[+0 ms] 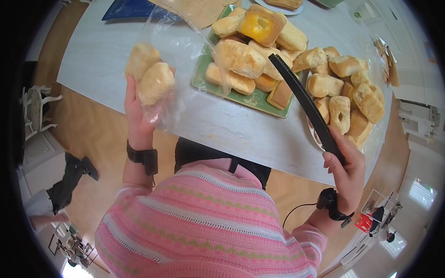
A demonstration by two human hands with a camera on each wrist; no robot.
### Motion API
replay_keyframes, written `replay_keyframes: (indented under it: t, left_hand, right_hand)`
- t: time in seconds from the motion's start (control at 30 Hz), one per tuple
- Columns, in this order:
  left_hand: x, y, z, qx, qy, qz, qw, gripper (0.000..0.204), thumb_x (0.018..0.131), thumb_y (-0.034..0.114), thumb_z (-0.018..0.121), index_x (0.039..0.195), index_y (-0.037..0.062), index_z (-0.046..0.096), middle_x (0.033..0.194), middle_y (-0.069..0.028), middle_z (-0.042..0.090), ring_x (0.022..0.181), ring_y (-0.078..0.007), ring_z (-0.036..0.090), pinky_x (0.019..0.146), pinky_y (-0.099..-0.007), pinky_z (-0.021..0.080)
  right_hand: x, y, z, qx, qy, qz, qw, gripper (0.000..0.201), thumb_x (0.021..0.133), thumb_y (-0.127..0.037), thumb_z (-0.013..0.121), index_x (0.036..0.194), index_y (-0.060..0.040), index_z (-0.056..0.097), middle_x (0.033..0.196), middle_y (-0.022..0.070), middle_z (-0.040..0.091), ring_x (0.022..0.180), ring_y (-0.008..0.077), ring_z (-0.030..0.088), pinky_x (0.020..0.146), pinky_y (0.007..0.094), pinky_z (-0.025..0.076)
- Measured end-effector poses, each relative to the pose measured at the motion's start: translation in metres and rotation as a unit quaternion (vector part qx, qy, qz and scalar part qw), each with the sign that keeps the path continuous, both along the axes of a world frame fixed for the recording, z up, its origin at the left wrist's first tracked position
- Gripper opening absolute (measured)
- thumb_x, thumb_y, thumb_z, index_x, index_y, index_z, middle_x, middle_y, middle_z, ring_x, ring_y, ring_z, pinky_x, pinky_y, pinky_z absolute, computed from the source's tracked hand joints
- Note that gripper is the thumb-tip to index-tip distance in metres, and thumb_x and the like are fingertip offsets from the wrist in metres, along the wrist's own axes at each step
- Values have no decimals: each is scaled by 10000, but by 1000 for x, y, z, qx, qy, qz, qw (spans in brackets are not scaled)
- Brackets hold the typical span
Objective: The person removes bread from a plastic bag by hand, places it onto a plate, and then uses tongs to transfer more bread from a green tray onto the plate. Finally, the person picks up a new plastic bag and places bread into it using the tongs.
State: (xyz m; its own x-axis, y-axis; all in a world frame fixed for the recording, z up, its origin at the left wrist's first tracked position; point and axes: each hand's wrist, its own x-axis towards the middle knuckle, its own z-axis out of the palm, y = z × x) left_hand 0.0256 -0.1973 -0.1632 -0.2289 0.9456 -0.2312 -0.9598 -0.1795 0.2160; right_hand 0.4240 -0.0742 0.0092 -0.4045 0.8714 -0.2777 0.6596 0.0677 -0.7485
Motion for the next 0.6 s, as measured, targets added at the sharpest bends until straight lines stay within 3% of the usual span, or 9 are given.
replay_keyframes:
  t: [0.07, 0.23, 0.43, 0.6]
  left_hand:
    - [1, 2, -4, 12, -30, 29, 999, 614, 1009, 504, 352, 1470, 100, 320, 1465, -148, 415, 1337, -359, 415, 1018, -597, 396]
    - [0, 3, -5, 41, -29, 10, 999, 614, 1008, 495, 363, 1473, 98, 313, 1469, -158, 406, 1344, -373, 403, 1015, -584, 412]
    - [4, 4, -8, 49, -28, 3, 998, 618, 1008, 497, 362, 1473, 94, 309, 1473, -159, 398, 1346, -377, 397, 1029, -580, 402]
    - [5, 3, -5, 25, -15, 10, 1000, 618, 1009, 497, 357, 1472, 91, 305, 1463, -159, 409, 1339, -376, 408, 1033, -579, 396]
  right_hand:
    - [2, -2, -7, -19, 6, -4, 1000, 501, 841, -121, 710, 1298, 24, 565, 926, 39, 600, 636, 68, 523, 526, 206, 411]
    - [-11, -7, -11, 30, -47, 43, 997, 468, 815, -67, 715, 1254, 40, 592, 828, 82, 609, 629, 108, 532, 563, 242, 430]
    - [-25, -4, -26, 85, -50, 69, 993, 447, 814, -44, 709, 1243, 27, 604, 805, 65, 585, 651, 118, 528, 581, 248, 436]
    - [-32, -4, -37, 43, -26, 32, 998, 423, 831, -19, 687, 1245, 14, 609, 817, 63, 588, 639, 100, 518, 571, 235, 430]
